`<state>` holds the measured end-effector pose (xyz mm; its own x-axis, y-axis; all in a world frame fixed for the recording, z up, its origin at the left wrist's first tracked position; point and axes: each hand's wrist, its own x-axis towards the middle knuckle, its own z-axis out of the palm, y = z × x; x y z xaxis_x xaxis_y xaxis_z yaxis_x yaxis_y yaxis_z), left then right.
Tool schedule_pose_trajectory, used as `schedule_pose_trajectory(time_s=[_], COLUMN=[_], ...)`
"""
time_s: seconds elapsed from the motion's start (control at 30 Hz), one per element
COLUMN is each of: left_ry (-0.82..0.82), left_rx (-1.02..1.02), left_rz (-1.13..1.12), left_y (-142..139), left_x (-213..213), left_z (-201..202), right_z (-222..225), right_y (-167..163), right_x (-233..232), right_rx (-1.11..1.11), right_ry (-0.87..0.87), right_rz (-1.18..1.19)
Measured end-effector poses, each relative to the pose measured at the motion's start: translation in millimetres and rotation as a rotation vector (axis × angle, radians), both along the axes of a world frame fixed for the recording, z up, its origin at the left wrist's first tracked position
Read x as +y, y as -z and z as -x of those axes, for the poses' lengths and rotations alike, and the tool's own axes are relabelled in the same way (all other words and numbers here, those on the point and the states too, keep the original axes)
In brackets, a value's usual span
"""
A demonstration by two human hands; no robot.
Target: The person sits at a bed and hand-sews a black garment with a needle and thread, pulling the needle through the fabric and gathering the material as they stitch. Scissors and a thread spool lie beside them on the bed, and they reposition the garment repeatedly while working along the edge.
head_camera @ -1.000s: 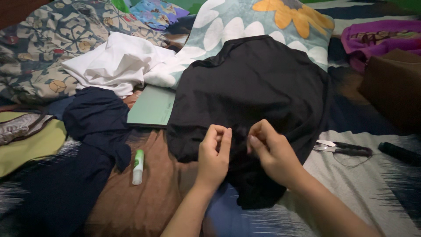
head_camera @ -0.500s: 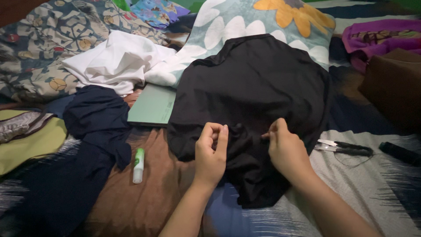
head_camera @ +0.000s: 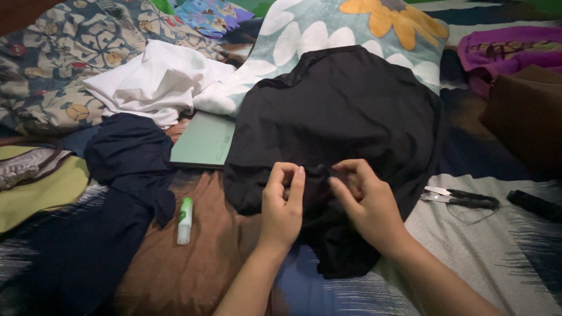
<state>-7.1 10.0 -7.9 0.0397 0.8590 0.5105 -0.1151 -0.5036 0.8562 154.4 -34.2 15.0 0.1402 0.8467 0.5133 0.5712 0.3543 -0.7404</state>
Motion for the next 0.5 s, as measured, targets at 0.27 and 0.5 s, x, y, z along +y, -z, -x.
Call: schedule_pose_trajectory(time_s=[0.27, 0.5], left_ry=[0.069, 0.247], left_rx=[-0.011, -0.016], left_rz=[0.059, 0.008], left_y=[-2.7, -10.8], left_x=[-2.2, -8.7], left_z=[1.6, 3.5], right_z=[-1.0, -10.2], right_y=[1.7, -4.2], right_x=[2.7, 6.9], right_rx=[0.110, 0.009], right_ry=[-0.064, 0.080], right_rz=[0.002, 0.017])
